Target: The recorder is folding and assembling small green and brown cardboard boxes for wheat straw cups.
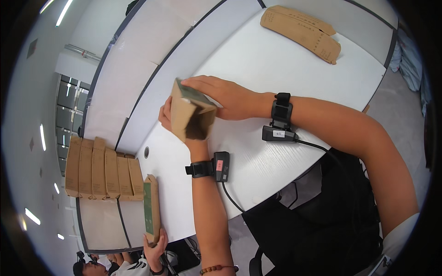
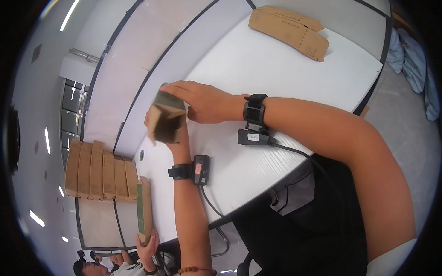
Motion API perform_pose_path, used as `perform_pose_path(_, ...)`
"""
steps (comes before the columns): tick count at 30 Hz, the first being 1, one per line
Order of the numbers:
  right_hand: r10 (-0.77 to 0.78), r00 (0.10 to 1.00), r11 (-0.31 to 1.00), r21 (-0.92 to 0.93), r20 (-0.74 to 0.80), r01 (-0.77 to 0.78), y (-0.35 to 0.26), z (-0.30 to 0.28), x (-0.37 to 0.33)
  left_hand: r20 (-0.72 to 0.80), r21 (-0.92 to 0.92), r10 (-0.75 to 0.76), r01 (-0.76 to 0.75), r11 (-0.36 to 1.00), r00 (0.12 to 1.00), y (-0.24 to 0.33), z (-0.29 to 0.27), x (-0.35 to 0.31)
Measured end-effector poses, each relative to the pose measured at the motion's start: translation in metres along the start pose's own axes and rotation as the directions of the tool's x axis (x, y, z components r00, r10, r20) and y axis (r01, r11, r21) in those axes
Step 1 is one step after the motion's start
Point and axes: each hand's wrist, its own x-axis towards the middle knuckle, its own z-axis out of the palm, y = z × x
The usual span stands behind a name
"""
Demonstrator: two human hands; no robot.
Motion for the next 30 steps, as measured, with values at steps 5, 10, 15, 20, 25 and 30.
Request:
perform_pose_path(5,0.191,0.957,0.909,0.329,0.218,-0.256,-0.016,-0.011,-0.001,0.205,-0.520,-0.339,0.395,0.757,0.918,-0.001,0.008,-0.004)
perform_pose_path(10,0.360,0.920,0.889,0.242,0.151,-0.388,0.009,-0.003,-0.008,0.325,-0.635,-0.231,0.392,0.665,0.917,0.020,0.013,-0.001)
perform_pose_path(15,0.511,0.858,0.836,0.199,0.056,-0.511,0.011,-0.002,-0.004,0.500,-0.679,-0.126,0.478,0.558,0.857,0.021,0.003,0.001)
perform_pose_path(20,0.463,0.883,0.862,0.270,-0.074,-0.429,0.020,0.005,-0.006,0.473,-0.720,-0.115,0.458,0.522,0.874,0.027,-0.002,0.002)
perform_pose_path(25,0.580,0.814,0.698,0.528,-0.019,-0.485,0.016,0.001,-0.006,0.423,-0.735,-0.218,0.474,0.486,0.880,0.031,-0.002,0.004)
perform_pose_path(30,0.589,0.804,0.566,0.670,0.081,-0.481,0.021,0.003,-0.007,0.411,-0.663,-0.277,0.493,0.564,0.869,0.029,0.001,0.004)
